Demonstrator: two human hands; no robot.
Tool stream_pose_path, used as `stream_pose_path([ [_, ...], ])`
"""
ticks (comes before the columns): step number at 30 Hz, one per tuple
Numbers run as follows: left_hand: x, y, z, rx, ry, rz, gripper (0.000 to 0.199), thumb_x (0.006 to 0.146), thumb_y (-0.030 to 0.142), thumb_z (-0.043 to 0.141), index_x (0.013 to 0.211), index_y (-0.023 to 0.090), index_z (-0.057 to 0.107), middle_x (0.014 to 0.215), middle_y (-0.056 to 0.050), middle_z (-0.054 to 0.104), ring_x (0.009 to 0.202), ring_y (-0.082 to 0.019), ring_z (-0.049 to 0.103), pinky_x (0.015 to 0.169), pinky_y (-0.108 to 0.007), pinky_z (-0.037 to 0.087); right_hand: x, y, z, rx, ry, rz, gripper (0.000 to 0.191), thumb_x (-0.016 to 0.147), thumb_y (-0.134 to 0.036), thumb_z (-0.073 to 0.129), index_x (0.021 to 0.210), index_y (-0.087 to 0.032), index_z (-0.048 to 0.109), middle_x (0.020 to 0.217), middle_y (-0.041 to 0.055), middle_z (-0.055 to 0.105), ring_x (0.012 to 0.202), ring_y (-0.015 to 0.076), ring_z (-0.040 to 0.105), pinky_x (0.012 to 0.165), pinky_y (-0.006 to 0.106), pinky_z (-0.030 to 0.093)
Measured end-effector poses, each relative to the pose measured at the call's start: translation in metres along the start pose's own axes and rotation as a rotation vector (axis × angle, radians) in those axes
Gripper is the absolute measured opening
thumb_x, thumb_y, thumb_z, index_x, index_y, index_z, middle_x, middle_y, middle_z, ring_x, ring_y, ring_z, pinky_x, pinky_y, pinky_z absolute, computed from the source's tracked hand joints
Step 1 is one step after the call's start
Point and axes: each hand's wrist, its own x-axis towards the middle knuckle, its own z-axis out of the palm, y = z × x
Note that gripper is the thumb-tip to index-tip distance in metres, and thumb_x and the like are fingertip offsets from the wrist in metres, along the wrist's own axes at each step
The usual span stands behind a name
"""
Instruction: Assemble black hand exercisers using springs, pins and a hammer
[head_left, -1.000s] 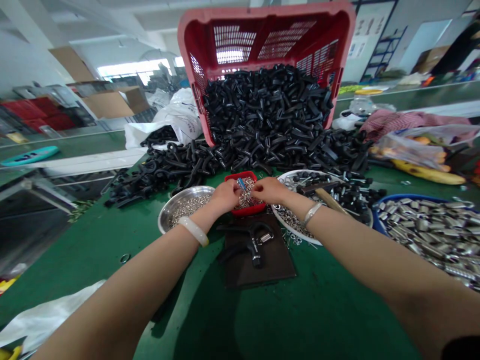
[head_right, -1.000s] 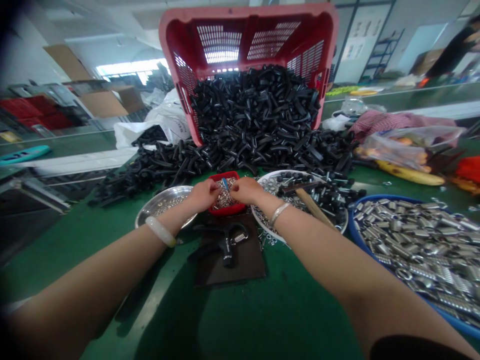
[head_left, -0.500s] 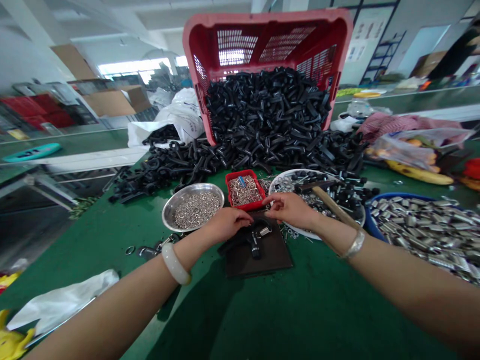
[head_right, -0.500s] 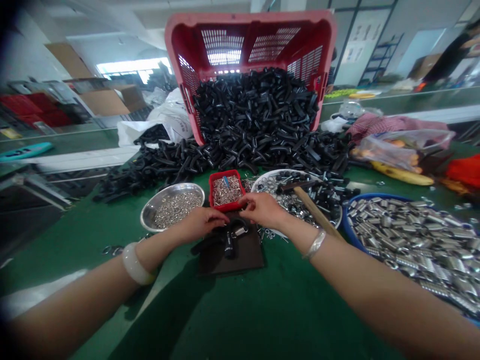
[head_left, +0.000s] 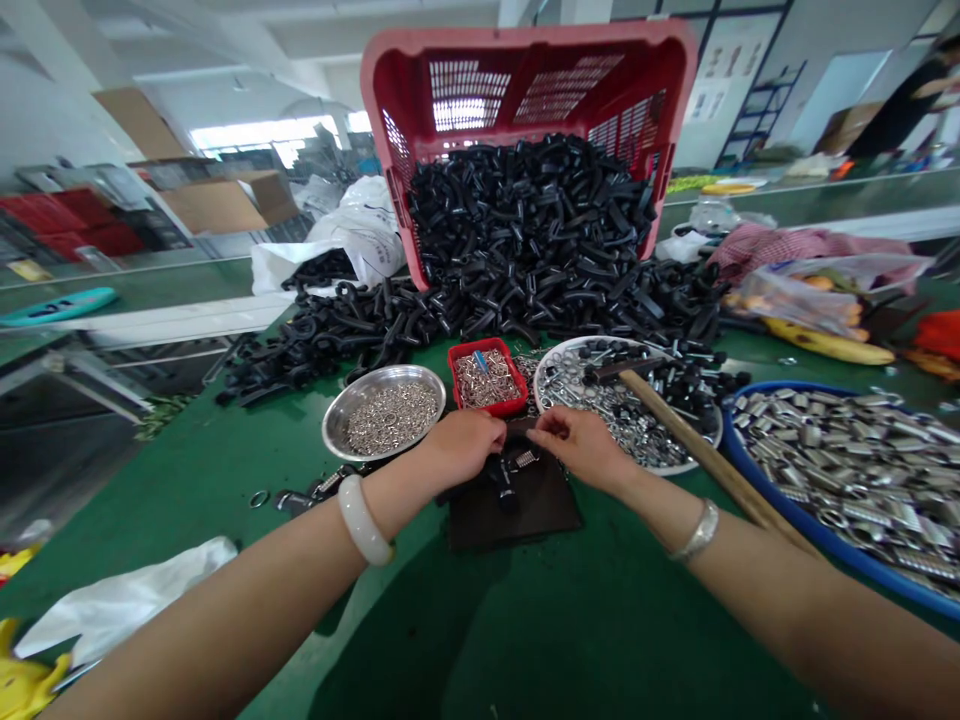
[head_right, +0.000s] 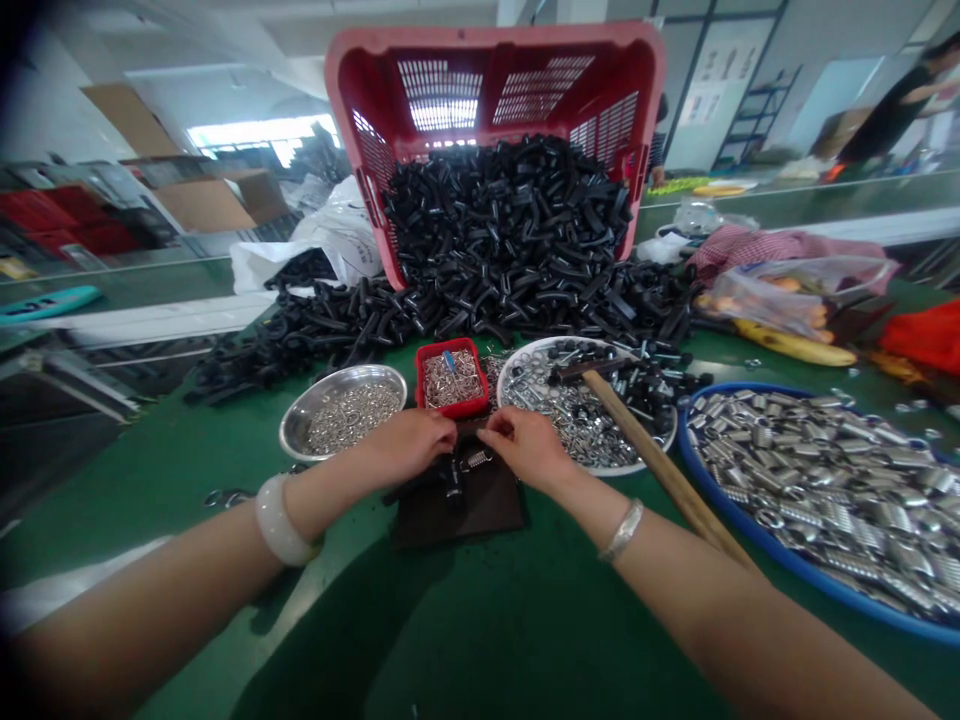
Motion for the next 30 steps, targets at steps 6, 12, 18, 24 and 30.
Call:
stream_pose_path([
  [6, 0.003, 0.014, 0.009, 0.108, 0.053, 0.034, 0.025, 0.081, 0.013, 0.037, 0.082, 0.012, 0.063, 0.082, -0.011, 0.062, 0.081, -0.022, 0.056, 0.067, -0.032, 0.042, -0.006, -0.004, 0.0, -0.122, 0.001, -0.04, 0.016, 0.076, -0.032, 0.054, 0.071, -0.018, 0.06, 0.065, -0.0005, 0.061, 0.057, 0.0111, 0.052, 0.053, 0.022, 0.035],
  [12, -0.01, -0.006, 0.031, -0.196, 0.181, -0.123, 0.02, 0.079, 0.036, 0.053, 0.081, 0.019, 0.064, 0.079, -0.002, 0.063, 0.074, -0.015, 0.057, 0.067, -0.025, 0.042, -0.006, -0.006, 0.001, -0.307, -0.005, -0.075, 0.017, 0.078, -0.033, 0.054, 0.072, -0.019, 0.062, 0.069, -0.0001, 0.062, 0.063, 0.0124, 0.054, 0.057, 0.022, 0.035],
  [18, -0.033, 0.004, 0.04, -0.005, 0.243, -0.024, 0.049, 0.075, 0.059, 0.046, 0.106, 0.024, 0.06, 0.103, -0.006, 0.055, 0.094, -0.02, 0.049, 0.08, -0.033, 0.042, -0.022, -0.004, 0.011, -0.648, 0.04, -0.226, 0.025, 0.085, -0.035, 0.045, 0.083, -0.019, 0.065, 0.081, 0.0058, 0.063, 0.08, 0.0164, 0.056, 0.069, 0.024, 0.038],
  [24, -0.046, 0.005, 0.044, -0.039, 0.212, -0.005, 0.078, 0.061, 0.07, 0.05, 0.123, 0.023, 0.046, 0.126, -0.007, 0.044, 0.109, -0.026, 0.043, 0.092, -0.039, 0.037, -0.044, -0.007, 0.008, -0.921, -0.055, -0.325, 0.035, 0.088, -0.023, 0.037, 0.12, -0.016, 0.05, 0.092, 0.0112, 0.062, 0.094, 0.0224, 0.052, 0.066, 0.027, 0.041],
  [30, -0.053, 0.013, 0.053, -0.031, 0.258, -0.112, 0.066, 0.073, 0.061, 0.045, 0.125, 0.019, 0.043, 0.12, -0.01, 0.049, 0.105, -0.025, 0.047, 0.089, -0.038, 0.039, -0.036, -0.016, -0.006, -1.011, -0.173, -0.427, 0.037, 0.082, -0.01, 0.041, 0.117, -0.015, 0.05, 0.094, 0.0115, 0.06, 0.092, 0.0226, 0.052, 0.058, 0.026, 0.039],
])
